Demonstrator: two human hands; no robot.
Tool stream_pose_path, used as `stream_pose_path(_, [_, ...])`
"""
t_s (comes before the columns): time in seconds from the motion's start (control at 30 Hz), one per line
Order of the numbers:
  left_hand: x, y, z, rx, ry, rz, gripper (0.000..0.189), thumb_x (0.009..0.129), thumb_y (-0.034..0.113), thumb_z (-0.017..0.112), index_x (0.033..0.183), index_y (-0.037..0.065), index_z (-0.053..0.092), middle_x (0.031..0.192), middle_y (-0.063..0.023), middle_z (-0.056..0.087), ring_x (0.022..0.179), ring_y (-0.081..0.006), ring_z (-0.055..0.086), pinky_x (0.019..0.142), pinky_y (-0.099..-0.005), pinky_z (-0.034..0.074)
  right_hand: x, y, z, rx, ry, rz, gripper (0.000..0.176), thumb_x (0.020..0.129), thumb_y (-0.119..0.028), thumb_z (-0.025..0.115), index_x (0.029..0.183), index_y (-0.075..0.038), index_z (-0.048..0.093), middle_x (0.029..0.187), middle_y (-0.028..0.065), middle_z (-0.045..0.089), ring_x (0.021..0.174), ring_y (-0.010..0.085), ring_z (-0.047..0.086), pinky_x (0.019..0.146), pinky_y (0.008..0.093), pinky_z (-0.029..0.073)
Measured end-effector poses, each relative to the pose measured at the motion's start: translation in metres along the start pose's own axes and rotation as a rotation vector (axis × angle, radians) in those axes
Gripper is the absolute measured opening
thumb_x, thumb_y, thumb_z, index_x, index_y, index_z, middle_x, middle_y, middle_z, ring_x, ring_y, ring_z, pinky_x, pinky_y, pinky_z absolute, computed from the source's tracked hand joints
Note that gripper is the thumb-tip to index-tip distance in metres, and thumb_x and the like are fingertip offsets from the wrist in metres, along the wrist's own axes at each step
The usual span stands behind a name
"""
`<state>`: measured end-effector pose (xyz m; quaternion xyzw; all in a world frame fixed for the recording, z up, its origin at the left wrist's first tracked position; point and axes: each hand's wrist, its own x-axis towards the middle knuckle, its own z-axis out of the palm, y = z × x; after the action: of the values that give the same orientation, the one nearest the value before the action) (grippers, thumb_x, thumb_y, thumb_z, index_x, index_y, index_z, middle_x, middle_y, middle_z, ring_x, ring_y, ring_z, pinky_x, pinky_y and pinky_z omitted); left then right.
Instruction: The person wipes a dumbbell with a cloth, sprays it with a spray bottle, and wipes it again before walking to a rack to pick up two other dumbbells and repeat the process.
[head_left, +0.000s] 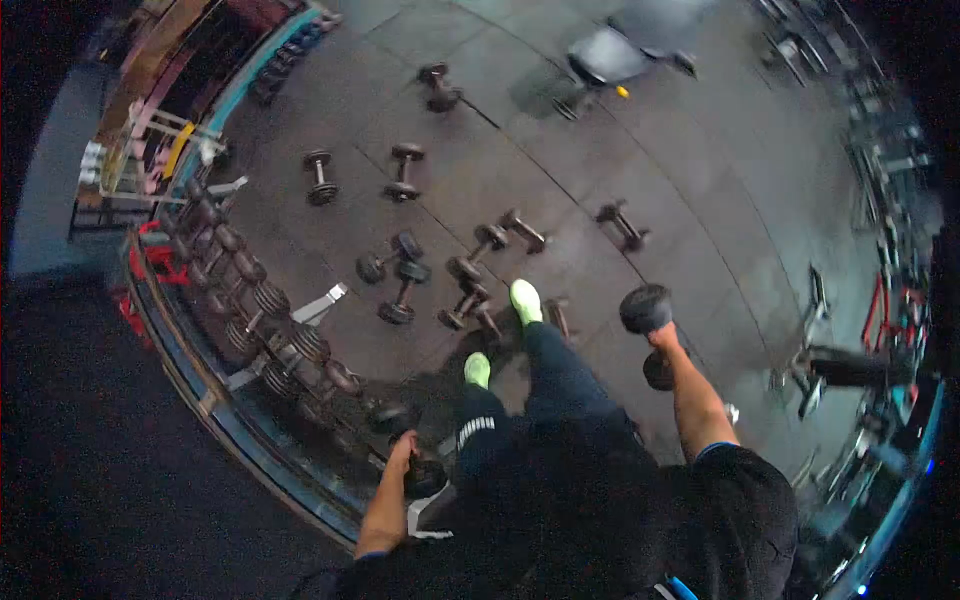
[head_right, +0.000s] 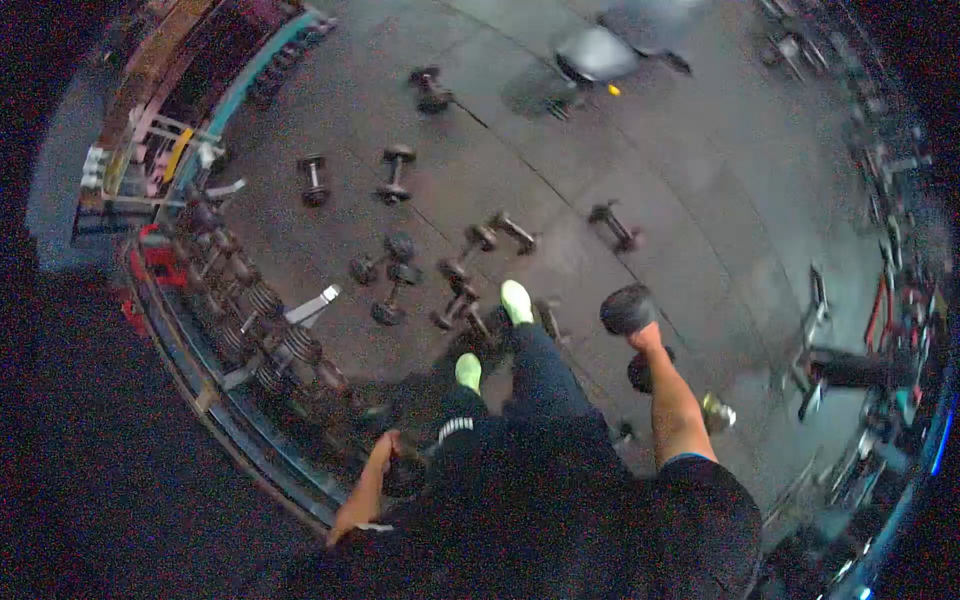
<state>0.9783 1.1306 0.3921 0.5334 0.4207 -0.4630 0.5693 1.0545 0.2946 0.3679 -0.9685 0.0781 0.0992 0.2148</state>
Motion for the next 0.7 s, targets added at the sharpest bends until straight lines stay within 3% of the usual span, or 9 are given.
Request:
stream_pose_path(0.07, [-0.025,0.01,0.006,0.047,0.058,-0.096,0.031,0.098,0.039,0.056,0.089,0.011,0.066,0.073,-0.002,0.057,0.064,-0.0169,0.054,0.059,-0.0345,0.043,-0.079,0.041,-0.013,-0.121,0.008,0.252,0.047,0.08,-0.022,0.067,0.126,-0.009,0.065,0.124,0.0194,0.068,0.113,0.0361,0.065,0.097,0.0497,0.051])
stream_pose_path(0.1, [-0.054,0.027,0.013,0.184,0.087,-0.016,0.033,0.097,0.04,0.056,0.091,0.01,0.067,0.073,-0.0023,0.058,0.065,-0.0179,0.055,0.06,-0.0348,0.043,-0.096,-0.017,-0.068,0.13,-0.26,0.733,0.042,0.08,-0.022,0.067,0.119,-0.008,0.068,0.115,0.0223,0.07,0.105,0.0383,0.067,0.09,0.0509,0.053])
stream_pose_path(0.17, [-0.072,0.042,0.011,0.364,0.112,0.042,0.035,0.096,0.041,0.056,0.092,0.009,0.067,0.074,-0.0027,0.059,0.067,-0.0194,0.057,0.06,-0.0358,0.044,-0.168,-0.043,-0.077,0.055,-0.008,0.617,0.042,0.081,-0.028,0.066,0.117,-0.007,0.066,0.103,0.0208,0.071,0.091,0.0401,0.067,0.074,0.0458,0.056])
stream_pose_path(0.23, [-0.053,0.048,-0.007,0.539,0.133,0.132,0.035,0.094,0.042,0.06,0.092,0.008,0.067,0.074,-0.0034,0.061,0.067,-0.0201,0.059,0.061,-0.0374,0.045,-0.257,0.008,0.002,-0.068,0.199,0.421,0.04,0.082,-0.03,0.067,0.112,-0.004,0.067,0.103,0.0233,0.071,0.091,0.0393,0.067,0.075,0.0465,0.056])
stream_pose_path(0.3, [-0.027,0.048,-0.03,0.48,0.154,0.003,0.031,0.089,0.038,0.065,0.093,0.008,0.068,0.069,-0.0038,0.06,0.063,-0.0192,0.058,0.06,-0.038,0.047,-0.326,-0.065,0.006,0.126,0.044,0.765,0.039,0.083,-0.03,0.065,0.111,-0.003,0.068,0.103,0.023,0.071,0.093,0.0381,0.067,0.078,0.047,0.055])
stream_pose_path(0.37, [-0.007,0.058,-0.046,0.591,0.102,0.135,0.025,0.089,0.034,0.064,0.081,0.01,0.067,0.062,-0.0018,0.056,0.053,-0.0183,0.053,0.052,-0.035,0.043,-0.388,-0.122,0.039,0.279,-0.021,0.98,0.038,0.084,-0.03,0.063,0.11,-0.001,0.068,0.103,0.0227,0.07,0.094,0.0369,0.067,0.08,0.0475,0.054])
stream_pose_path(0.57, [-0.12,0.161,0.042,0.719,0.001,0.134,0.024,0.088,0.026,0.061,0.069,0.013,0.06,0.056,-0.0005,0.046,0.05,-0.0169,0.048,0.047,-0.0345,0.037,-0.53,-0.268,0.219,0.616,-0.007,1.272,0.039,0.088,-0.03,0.059,0.108,0.002,0.07,0.103,0.0214,0.07,0.097,0.0337,0.067,0.085,0.0487,0.052])
stream_pose_path(0.63, [-0.074,0.177,0.015,0.584,0.061,-0.126,0.023,0.088,0.024,0.06,0.067,0.014,0.056,0.056,-0.0008,0.045,0.05,-0.0171,0.048,0.047,-0.0338,0.038,-0.546,-0.339,0.215,0.812,0.038,1.401,0.039,0.088,-0.03,0.059,0.108,0.001,0.07,0.102,0.0205,0.069,0.096,0.0332,0.066,0.084,0.0484,0.052])
stream_pose_path(0.7, [-0.019,0.2,0.002,0.734,-0.037,-0.029,0.023,0.088,0.022,0.059,0.067,0.014,0.053,0.056,-0.0021,0.045,0.05,-0.0186,0.048,0.048,-0.034,0.039,-0.562,-0.393,0.219,0.968,0.099,1.511,0.038,0.088,-0.031,0.059,0.109,0.0,0.069,0.102,0.0196,0.069,0.094,0.0327,0.066,0.082,0.0482,0.051])
